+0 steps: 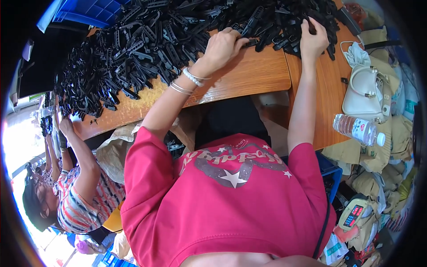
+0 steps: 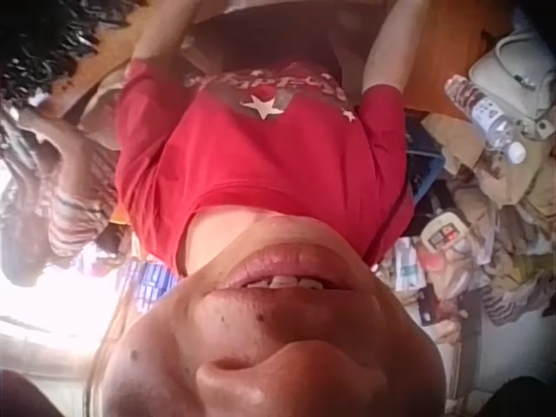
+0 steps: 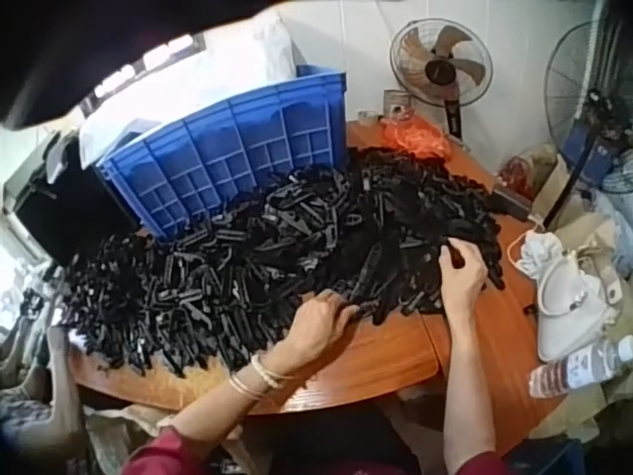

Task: Inspecting and sorting black plastic clips on a wooden workstation in a factory-like environment.

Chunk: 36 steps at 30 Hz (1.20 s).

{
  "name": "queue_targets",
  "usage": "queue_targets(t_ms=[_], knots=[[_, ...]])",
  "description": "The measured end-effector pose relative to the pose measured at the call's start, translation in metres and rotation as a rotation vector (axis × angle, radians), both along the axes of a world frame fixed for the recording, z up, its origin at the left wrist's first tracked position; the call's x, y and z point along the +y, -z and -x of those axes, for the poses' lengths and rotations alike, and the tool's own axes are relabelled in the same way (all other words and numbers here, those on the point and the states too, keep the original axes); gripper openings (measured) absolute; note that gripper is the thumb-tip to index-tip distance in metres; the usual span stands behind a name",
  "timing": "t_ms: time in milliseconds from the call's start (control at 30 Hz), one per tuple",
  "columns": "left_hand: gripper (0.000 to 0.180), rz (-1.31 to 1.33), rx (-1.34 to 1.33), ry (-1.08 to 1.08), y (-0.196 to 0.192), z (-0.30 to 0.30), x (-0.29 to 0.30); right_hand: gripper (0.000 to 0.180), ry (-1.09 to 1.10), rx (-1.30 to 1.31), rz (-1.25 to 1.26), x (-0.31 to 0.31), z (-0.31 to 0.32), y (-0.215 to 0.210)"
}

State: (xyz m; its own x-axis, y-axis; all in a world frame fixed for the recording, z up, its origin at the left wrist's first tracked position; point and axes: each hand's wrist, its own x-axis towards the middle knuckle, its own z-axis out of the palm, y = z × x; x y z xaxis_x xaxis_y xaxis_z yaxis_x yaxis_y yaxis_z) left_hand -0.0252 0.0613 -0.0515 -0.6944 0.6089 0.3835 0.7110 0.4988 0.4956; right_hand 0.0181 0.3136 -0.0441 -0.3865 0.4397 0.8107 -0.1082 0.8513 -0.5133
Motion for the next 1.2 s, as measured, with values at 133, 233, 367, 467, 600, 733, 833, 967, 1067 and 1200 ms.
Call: queue_targets(t_ms=[133, 233, 367, 467, 600, 733, 833, 967, 1067, 1200], knots=[[0.012, -0.13, 0.041, -0.13, -0.013, 0.012, -0.015, 0.023, -0.224, 0.126, 0.746, -0.012, -0.007, -0.003], [0.013, -0.19, 0.047, -0.211, -0.028, 0.029, -0.054, 0.025, -0.313, 0.155, 0.95, -0.016, -0.006, 0.004], [0.013, -0.267, -0.074, -0.411, -0.048, 0.059, -0.105, 0.033, -0.239, 0.099, 0.948, -0.02, -0.006, 0.002], [0.015, -0.175, -0.228, -0.415, -0.063, 0.064, -0.122, 0.024, -0.427, 0.314, 1.248, -0.021, -0.006, -0.004], [0.016, -0.073, -0.032, -0.302, -0.056, 0.066, -0.129, 0.021, -0.57, 0.513, 1.66, -0.024, -0.005, -0.017], [0.038, 0.445, 0.009, -0.443, -0.064, 0.053, -0.114, 0.022, -0.737, 0.261, 1.496, -0.02, -0.009, -0.01], [0.032, 0.281, 0.008, -0.494, -0.052, 0.052, -0.128, 0.028, -0.735, -0.019, 1.284, -0.055, -0.012, -0.014], [0.021, -0.127, -0.188, -0.424, -0.056, 0.031, -0.13, 0.03, -0.933, -0.386, 0.997, -0.126, -0.022, -0.038], [0.017, -0.585, -0.894, -0.1, -0.078, -0.002, -0.115, 0.027, -1.141, -0.45, 0.956, -0.158, -0.026, -0.048], [0.017, -0.654, -1.025, -0.078, -0.085, -0.028, -0.099, 0.027, -1.174, -0.333, 0.829, -0.179, -0.026, -0.047]])
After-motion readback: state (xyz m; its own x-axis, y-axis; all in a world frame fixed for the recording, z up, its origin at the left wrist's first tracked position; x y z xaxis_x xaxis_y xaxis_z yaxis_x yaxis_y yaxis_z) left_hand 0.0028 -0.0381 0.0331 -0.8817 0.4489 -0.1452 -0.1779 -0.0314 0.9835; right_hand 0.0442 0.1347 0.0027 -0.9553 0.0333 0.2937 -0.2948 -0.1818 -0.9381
